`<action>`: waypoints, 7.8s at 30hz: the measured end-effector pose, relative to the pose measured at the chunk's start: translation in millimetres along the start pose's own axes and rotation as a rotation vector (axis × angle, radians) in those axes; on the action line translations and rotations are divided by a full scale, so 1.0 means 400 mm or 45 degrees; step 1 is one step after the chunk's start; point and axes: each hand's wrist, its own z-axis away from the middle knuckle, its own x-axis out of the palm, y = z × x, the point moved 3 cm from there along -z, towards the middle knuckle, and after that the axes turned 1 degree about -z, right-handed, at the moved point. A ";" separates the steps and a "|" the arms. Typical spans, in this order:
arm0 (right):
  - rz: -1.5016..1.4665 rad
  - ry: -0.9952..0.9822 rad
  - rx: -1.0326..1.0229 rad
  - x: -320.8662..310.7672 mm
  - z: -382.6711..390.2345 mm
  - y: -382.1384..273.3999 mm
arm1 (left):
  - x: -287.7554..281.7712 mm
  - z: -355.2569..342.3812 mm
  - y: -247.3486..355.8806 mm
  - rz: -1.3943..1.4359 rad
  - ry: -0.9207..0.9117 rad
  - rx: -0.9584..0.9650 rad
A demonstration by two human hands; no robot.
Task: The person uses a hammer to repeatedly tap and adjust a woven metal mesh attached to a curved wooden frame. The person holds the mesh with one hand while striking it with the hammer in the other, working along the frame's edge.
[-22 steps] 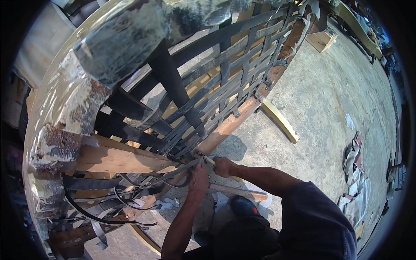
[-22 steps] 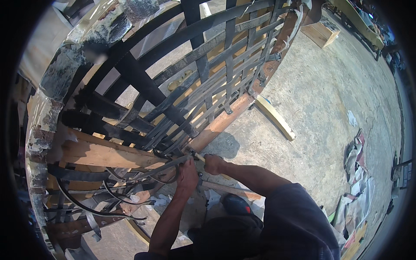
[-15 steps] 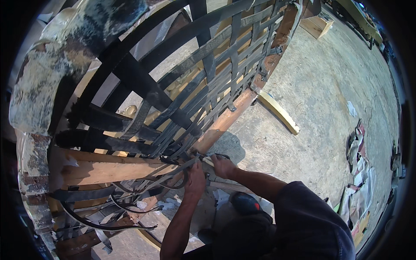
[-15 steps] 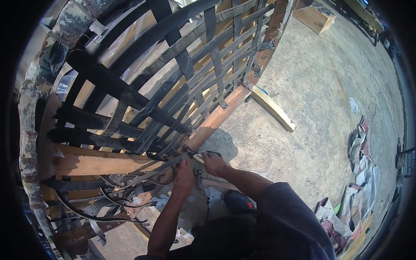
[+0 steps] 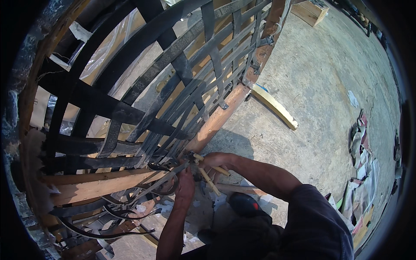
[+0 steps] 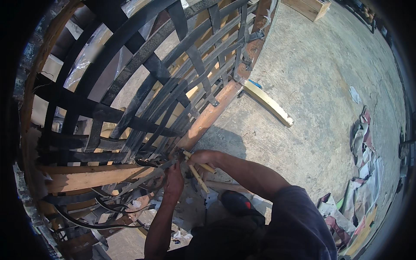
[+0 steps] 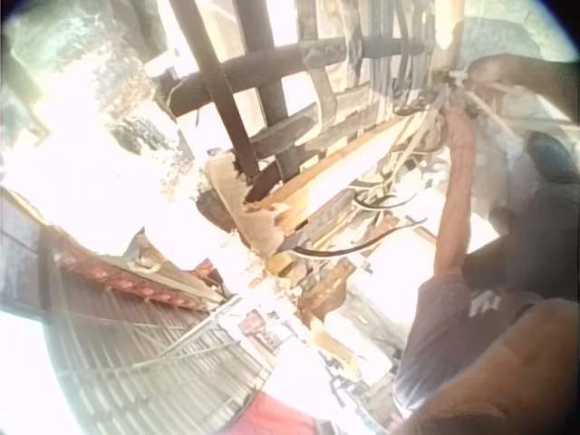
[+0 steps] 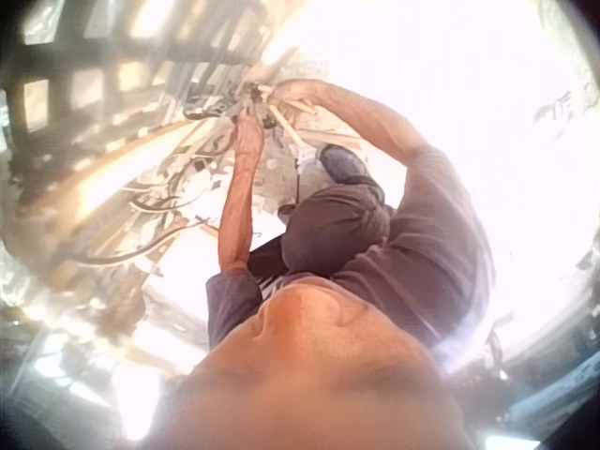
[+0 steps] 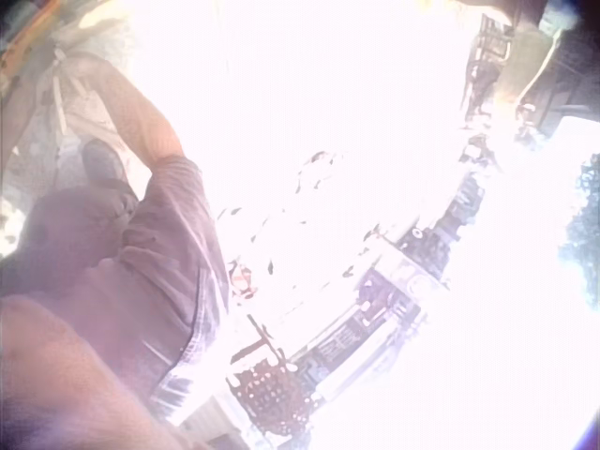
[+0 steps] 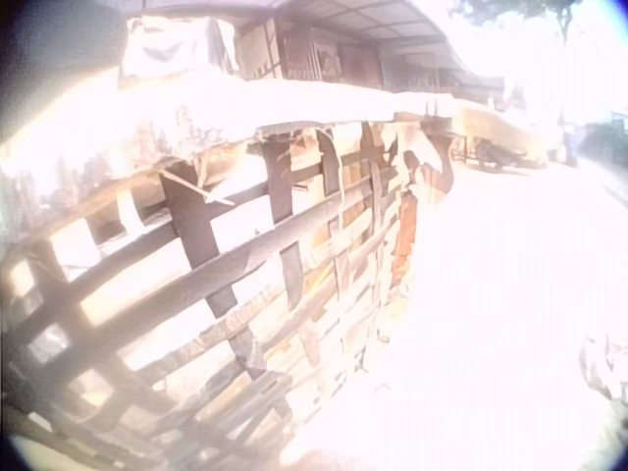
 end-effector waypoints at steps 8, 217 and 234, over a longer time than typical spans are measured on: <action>0.291 -0.225 0.415 -0.008 -0.030 -0.236 | -0.021 -0.006 0.037 -0.195 0.065 0.074; 2.608 0.531 -0.018 0.048 -0.189 -0.275 | -0.315 0.046 -0.108 0.948 0.010 0.213; 1.915 0.500 0.762 0.205 0.011 -0.367 | -0.305 0.034 -0.114 0.902 0.055 0.247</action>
